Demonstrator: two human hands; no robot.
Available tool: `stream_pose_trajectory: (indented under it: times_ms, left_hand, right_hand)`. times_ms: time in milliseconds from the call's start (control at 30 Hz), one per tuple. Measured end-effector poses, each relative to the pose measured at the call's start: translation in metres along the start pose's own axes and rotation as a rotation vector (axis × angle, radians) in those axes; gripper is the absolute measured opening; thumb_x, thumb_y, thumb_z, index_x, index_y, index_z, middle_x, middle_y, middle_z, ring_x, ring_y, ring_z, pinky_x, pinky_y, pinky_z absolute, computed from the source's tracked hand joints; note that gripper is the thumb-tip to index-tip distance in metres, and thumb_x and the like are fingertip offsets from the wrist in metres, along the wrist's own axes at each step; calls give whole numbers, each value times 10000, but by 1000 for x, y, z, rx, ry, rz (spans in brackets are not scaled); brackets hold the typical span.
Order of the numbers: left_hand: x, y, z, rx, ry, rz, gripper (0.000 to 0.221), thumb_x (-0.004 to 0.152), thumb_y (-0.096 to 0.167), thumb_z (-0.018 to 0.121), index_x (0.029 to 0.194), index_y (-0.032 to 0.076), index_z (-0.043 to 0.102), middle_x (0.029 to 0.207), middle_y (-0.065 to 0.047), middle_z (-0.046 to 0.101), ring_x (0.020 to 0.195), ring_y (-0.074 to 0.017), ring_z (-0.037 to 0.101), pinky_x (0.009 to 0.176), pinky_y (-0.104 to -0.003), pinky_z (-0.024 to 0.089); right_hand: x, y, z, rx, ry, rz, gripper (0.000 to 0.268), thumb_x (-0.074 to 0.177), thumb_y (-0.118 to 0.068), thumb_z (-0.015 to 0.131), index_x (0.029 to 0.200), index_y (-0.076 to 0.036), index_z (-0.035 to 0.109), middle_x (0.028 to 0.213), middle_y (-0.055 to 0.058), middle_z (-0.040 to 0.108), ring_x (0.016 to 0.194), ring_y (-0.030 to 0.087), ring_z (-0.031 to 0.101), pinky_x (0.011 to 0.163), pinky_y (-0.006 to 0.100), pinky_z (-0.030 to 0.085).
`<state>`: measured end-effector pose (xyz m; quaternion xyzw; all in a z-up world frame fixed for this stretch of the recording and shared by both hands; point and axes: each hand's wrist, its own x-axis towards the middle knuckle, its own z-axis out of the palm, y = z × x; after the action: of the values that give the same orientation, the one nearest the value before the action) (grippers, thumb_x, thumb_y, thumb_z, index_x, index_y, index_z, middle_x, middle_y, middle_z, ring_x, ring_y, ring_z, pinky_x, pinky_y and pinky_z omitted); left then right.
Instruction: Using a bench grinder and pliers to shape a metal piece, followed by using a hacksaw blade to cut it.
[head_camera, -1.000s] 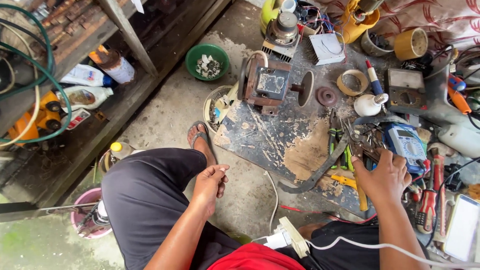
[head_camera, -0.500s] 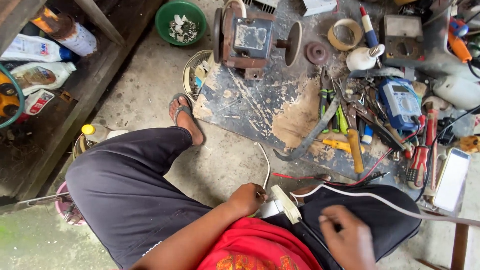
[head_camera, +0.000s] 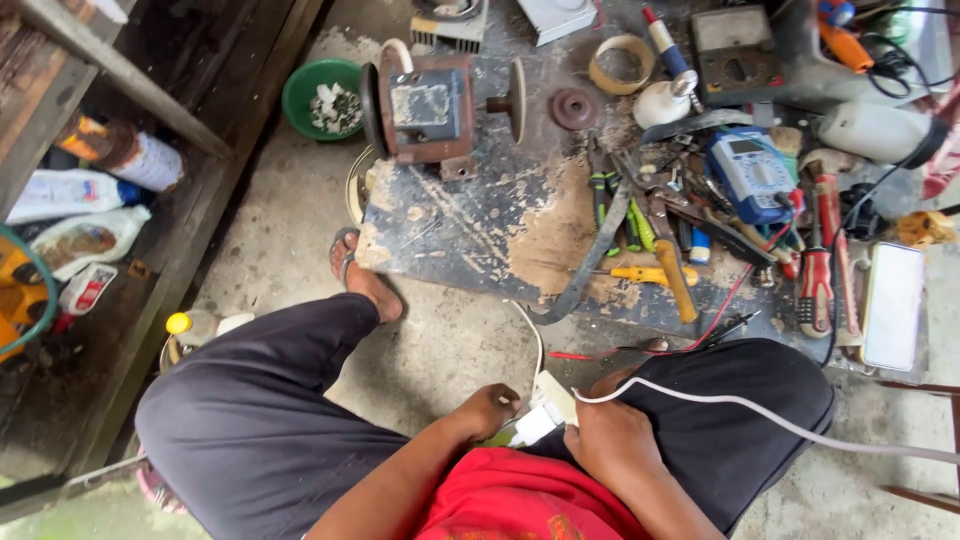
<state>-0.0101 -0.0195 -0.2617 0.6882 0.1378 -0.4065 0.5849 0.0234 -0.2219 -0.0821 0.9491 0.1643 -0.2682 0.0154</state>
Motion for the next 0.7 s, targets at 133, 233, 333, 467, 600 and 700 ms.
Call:
stream_pose_trajectory:
  times_ms: [133, 233, 333, 467, 600, 700]
  left_hand:
    - [-5, 8, -5, 132, -54, -34, 544, 984, 337, 622, 1450, 66, 541, 1241, -100, 728, 1011, -164, 681, 897, -275, 556]
    - [-8, 10, -4, 134, -64, 74, 383, 972, 276, 653, 1303, 93, 597, 1247, -59, 699, 1061, -157, 650, 950, -279, 527]
    - [-14, 12, -2, 126, -21, 199, 245, 949, 196, 676, 1183, 138, 632, 1181, -24, 691, 1025, -153, 630, 933, -286, 525]
    - [-39, 41, -6, 56, 59, 301, 233, 941, 142, 720, 1160, 122, 644, 942, -40, 715, 818, -136, 656, 784, -282, 564]
    - [-57, 72, -3, 10, 85, 416, 209, 904, 109, 761, 1091, 116, 667, 892, -29, 702, 763, -117, 628, 733, -274, 554]
    - [-71, 84, -5, 159, 197, 493, 205, 920, 194, 740, 1073, 94, 649, 836, -58, 705, 677, -169, 617, 666, -323, 530]
  right_hand:
    - [-11, 3, -5, 47, 75, -36, 325, 841, -355, 650, 1037, -102, 592, 841, 108, 751, 833, 335, 728, 762, 460, 562]
    - [-17, 7, -8, 78, 92, -48, 355, 852, -362, 638, 1095, -112, 571, 808, 100, 753, 820, 327, 729, 761, 451, 554]
    - [-22, 8, -12, 124, 122, -54, 435, 831, -349, 643, 1188, -116, 555, 814, 96, 757, 777, 345, 728, 720, 465, 557]
    - [-15, 6, -25, 143, 5, 63, 456, 836, -413, 629, 1208, -152, 591, 846, 110, 772, 796, 379, 733, 752, 489, 573]
    - [0, 8, -42, 238, -75, 105, 481, 901, -530, 603, 1216, -168, 590, 881, 141, 764, 826, 413, 720, 751, 520, 548]
    - [6, 13, -44, 359, -78, 91, 366, 929, -462, 584, 1136, -177, 686, 936, 123, 783, 886, 411, 701, 793, 522, 517]
